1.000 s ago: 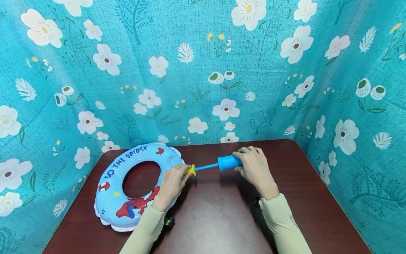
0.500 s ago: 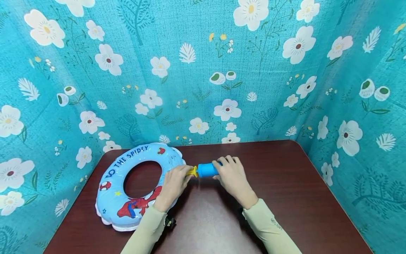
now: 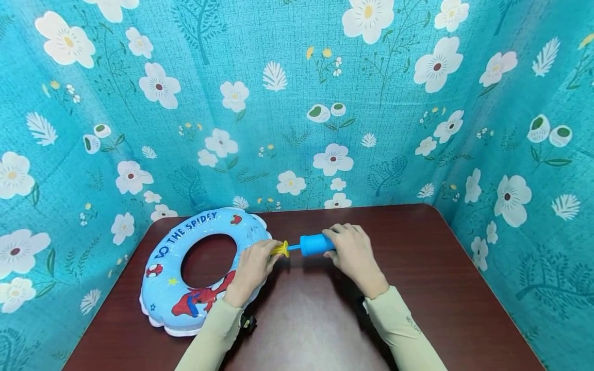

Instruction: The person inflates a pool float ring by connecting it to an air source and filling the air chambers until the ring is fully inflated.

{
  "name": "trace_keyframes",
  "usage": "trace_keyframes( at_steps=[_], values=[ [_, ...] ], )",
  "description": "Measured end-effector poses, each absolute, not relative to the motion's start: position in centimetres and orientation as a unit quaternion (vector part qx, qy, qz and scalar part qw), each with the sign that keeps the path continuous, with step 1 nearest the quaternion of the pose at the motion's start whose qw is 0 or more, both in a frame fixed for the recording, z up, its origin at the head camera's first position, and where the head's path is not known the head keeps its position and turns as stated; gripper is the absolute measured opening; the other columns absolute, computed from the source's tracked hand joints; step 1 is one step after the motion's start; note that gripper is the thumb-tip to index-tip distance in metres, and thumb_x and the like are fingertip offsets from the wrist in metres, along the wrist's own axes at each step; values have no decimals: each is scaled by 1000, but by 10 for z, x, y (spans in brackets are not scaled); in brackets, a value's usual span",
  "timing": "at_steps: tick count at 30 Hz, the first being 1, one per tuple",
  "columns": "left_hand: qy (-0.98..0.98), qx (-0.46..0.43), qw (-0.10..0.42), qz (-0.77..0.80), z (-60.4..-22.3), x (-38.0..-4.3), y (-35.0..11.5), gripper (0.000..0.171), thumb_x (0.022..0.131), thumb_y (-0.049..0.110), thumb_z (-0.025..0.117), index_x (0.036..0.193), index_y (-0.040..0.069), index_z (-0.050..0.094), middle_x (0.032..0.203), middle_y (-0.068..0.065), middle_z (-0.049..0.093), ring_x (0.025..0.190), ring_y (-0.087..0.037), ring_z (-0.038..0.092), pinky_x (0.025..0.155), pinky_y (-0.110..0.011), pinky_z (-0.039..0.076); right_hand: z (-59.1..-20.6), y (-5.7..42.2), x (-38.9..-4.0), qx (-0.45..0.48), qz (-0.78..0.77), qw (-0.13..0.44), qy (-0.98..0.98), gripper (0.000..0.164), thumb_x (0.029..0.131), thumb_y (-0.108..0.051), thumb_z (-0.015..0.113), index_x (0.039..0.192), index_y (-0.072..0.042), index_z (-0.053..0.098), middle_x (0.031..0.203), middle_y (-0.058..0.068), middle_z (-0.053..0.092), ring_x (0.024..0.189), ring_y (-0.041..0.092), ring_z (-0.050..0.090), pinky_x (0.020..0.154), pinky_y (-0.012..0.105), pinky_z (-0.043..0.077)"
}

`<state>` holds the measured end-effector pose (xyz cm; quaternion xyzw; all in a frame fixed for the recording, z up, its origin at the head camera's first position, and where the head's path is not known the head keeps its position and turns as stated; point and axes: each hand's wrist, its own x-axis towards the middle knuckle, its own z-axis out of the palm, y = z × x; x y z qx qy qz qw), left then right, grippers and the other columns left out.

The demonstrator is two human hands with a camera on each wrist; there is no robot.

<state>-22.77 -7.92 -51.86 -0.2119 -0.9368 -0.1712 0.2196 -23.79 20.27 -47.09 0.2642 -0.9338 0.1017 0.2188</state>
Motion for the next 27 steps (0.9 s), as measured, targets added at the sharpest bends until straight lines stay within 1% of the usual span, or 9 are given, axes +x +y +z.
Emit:
trace_keyframes(
  at_steps=[6,10,15,21,25,27],
  values=[
    [-936,-206,226,-173,-518,-228,-81,23,96,26,83,116,17,78,101,-1,79,84,-18,74,67,-35,61,-459,230,-242,226,114,204,-946,61,71,-20,102,125,-7,78,120,14,77,110,38,70,101,60,52],
    [-934,-209,238,-167,-518,-228,-81,24,96,26,83,117,17,78,102,0,80,85,-19,75,66,-36,61,-458,235,-243,236,107,219,-941,60,70,-19,102,124,-7,78,119,14,77,108,39,69,98,60,52],
    [-931,-213,242,-171,-519,-227,-79,24,96,24,83,118,16,79,103,-1,81,85,-21,76,66,-37,61,-464,219,-241,260,85,248,-929,60,69,-24,103,122,-11,79,116,11,78,105,37,70,93,58,53],
    [-928,-221,246,-169,-520,-226,-76,22,96,22,83,116,14,80,99,-2,82,82,-20,76,65,-35,61,-478,191,-235,277,64,253,-925,58,74,-32,100,125,-14,78,117,9,77,105,34,70,91,54,55],
    [-929,-221,246,-167,-521,-226,-74,24,94,21,85,117,13,79,102,-3,82,84,-20,76,68,-36,62,-485,177,-231,287,56,254,-922,57,79,-35,97,128,-15,77,121,9,76,107,34,69,92,53,55],
    [-930,-219,244,-166,-522,-226,-74,26,94,21,85,117,13,79,103,-3,81,85,-21,75,68,-37,62,-487,173,-230,289,59,258,-920,57,79,-35,97,129,-16,77,122,9,76,108,34,68,92,54,55]
  ],
)
